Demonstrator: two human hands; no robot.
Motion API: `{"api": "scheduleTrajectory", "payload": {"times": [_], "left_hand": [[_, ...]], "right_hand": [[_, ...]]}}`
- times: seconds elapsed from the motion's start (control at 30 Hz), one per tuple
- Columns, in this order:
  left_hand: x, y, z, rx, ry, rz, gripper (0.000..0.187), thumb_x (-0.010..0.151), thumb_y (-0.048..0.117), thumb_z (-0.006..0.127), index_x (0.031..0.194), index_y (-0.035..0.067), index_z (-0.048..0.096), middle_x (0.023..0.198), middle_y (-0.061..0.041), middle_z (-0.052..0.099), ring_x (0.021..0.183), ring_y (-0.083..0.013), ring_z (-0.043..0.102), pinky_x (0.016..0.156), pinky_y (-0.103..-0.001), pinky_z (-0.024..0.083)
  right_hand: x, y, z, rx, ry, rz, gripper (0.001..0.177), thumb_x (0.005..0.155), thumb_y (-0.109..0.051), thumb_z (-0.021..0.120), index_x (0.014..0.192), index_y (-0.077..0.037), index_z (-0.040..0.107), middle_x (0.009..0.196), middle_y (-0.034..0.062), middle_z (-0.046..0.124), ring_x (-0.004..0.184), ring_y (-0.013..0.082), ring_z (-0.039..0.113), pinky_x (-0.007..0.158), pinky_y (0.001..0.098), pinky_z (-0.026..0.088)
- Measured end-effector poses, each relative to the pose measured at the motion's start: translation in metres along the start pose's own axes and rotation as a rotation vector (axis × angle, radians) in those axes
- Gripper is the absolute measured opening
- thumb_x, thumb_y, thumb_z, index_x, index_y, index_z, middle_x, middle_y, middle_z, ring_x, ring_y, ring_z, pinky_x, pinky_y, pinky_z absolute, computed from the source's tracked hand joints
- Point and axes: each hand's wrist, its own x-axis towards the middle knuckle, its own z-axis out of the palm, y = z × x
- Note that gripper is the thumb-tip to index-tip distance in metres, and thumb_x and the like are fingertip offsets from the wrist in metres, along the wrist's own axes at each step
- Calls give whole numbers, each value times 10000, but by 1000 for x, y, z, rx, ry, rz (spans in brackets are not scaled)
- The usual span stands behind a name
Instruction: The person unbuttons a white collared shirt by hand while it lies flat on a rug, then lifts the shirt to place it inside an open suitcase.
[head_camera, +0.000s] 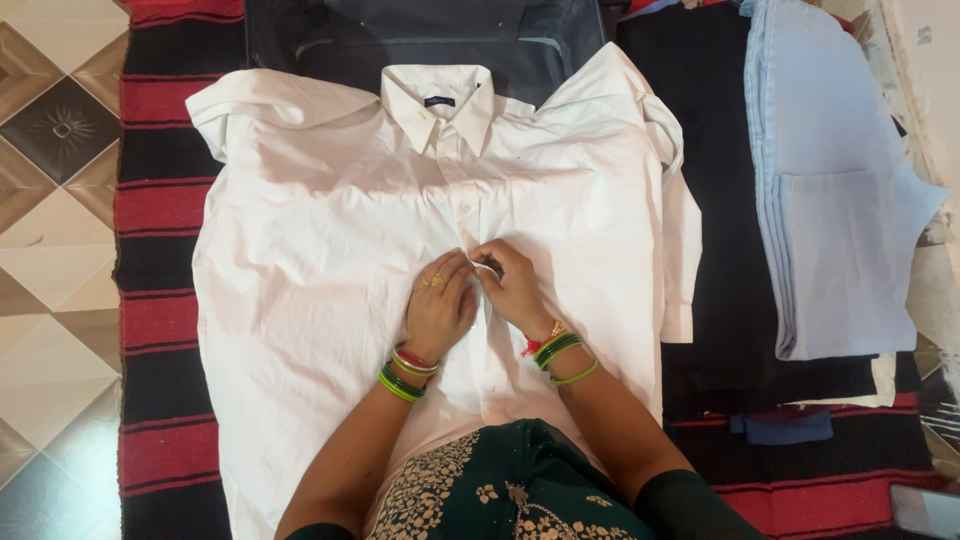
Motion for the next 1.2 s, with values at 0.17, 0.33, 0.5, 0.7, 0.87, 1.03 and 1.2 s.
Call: {"api": "scheduleTrajectory", "payload": {"times": [0.17, 0.33, 0.5, 0.7, 0.87, 1.03, 1.2], "left_hand": [[-1, -1, 0, -20, 9, -3, 347, 828, 36, 667, 1168, -34, 648, 1249, -180, 646, 1255, -350, 601, 1058, -462, 468], [2, 4, -2, 0, 36, -29, 312, 839, 66, 695, 1135, -19, 650, 1180, -168, 649, 1148, -363, 611, 997, -465, 477], [1, 4, 3, 73, 56, -102, 192, 874, 106, 709, 1038, 25, 651, 1037, -129, 650, 990, -339, 608, 904, -465, 453], [-2, -2, 8, 88, 55, -122, 119, 896, 34, 635, 1013, 46, 648, 1002, -110, 642, 963, -322, 602, 894, -461, 444], [-3, -3, 8, 90, 63, -129, 115, 893, 18, 627, 1002, 47, 645, 992, -111, 636, 950, -325, 594, 893, -461, 439], [-4, -7, 11, 104, 57, -131, 153, 862, -6, 619, 1002, 44, 655, 996, -108, 643, 957, -321, 597, 901, -456, 441], [-4, -8, 11, 101, 65, -118, 148, 861, -6, 628, 997, 40, 661, 985, -104, 645, 948, -317, 593, 904, -455, 444]], "right_hand": [[0, 11, 1, 17, 32, 49, 158, 915, 85, 634, 1047, 6, 668, 941, 53, 710, 841, 107, 679, 768, 256, 568], [-2, 22, 3, 137, 43, 77, 106, 931, 88, 658, 1011, 19, 664, 903, 47, 712, 823, 81, 680, 751, 239, 573], [-3, 19, 4, 114, 49, 79, 144, 915, 90, 669, 1044, 27, 679, 951, 55, 728, 865, 88, 701, 783, 240, 591], [-4, 4, 5, 19, 29, 15, 181, 924, 88, 654, 1085, 12, 684, 1000, 74, 733, 910, 121, 717, 796, 247, 597], [-4, -10, 4, -127, 33, -79, 218, 906, 81, 649, 1107, 1, 680, 1005, 123, 734, 899, 193, 742, 785, 282, 593], [-3, -16, 4, -254, 36, -169, 205, 897, 58, 660, 1088, -15, 675, 1004, 150, 724, 891, 271, 739, 794, 322, 587], [-2, -16, 7, -239, 49, -49, 152, 902, 44, 667, 1045, -10, 660, 945, 153, 722, 831, 272, 740, 753, 329, 583]]}}
